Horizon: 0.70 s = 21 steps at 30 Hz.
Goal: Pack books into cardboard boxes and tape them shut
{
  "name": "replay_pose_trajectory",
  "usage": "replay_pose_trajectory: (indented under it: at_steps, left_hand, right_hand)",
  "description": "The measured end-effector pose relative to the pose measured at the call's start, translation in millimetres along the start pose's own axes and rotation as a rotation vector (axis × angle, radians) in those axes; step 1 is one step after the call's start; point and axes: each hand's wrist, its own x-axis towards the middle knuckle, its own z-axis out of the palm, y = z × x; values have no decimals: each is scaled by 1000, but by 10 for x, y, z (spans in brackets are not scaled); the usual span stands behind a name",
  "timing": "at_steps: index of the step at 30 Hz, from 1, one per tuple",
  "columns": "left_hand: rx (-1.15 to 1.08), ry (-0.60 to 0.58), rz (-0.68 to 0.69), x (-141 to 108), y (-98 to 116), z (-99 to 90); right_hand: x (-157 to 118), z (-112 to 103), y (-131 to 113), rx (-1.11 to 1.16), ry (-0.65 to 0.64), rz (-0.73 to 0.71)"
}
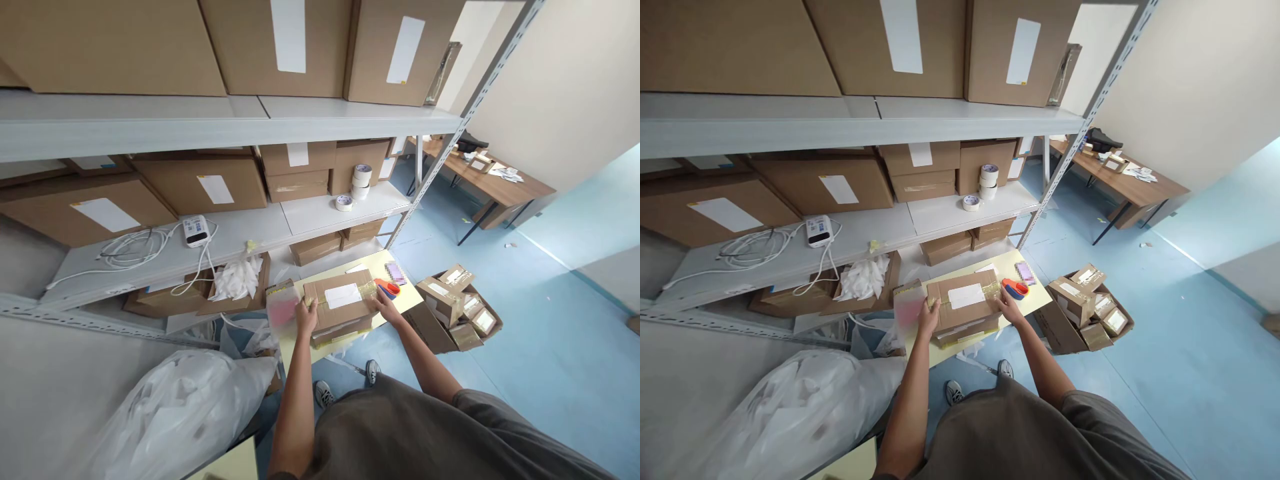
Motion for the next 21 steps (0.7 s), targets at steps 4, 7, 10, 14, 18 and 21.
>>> replay_pose_trajectory:
  at_steps: [4, 7, 10, 14, 18, 21]
  left_hand:
    - [34, 33, -136, -42, -79, -123]
    - [63, 64, -208, -70, -186, -239]
    - [33, 100, -240, -116, -204, -301]
    - [37, 96, -270, -245, -30, -203]
    - [59, 107, -274, -466, 181, 65]
    - [55, 133, -297, -657, 273, 286]
  right_hand:
    - [135, -235, 142, 2, 217, 51]
    - [267, -498, 338, -113, 295, 103]
    - [444, -716, 509, -218, 272, 141]
    - [753, -908, 635, -304, 152, 172]
    - [1020, -1066, 805, -371, 21, 201]
    - [1170, -1148, 990, -459, -55, 186]
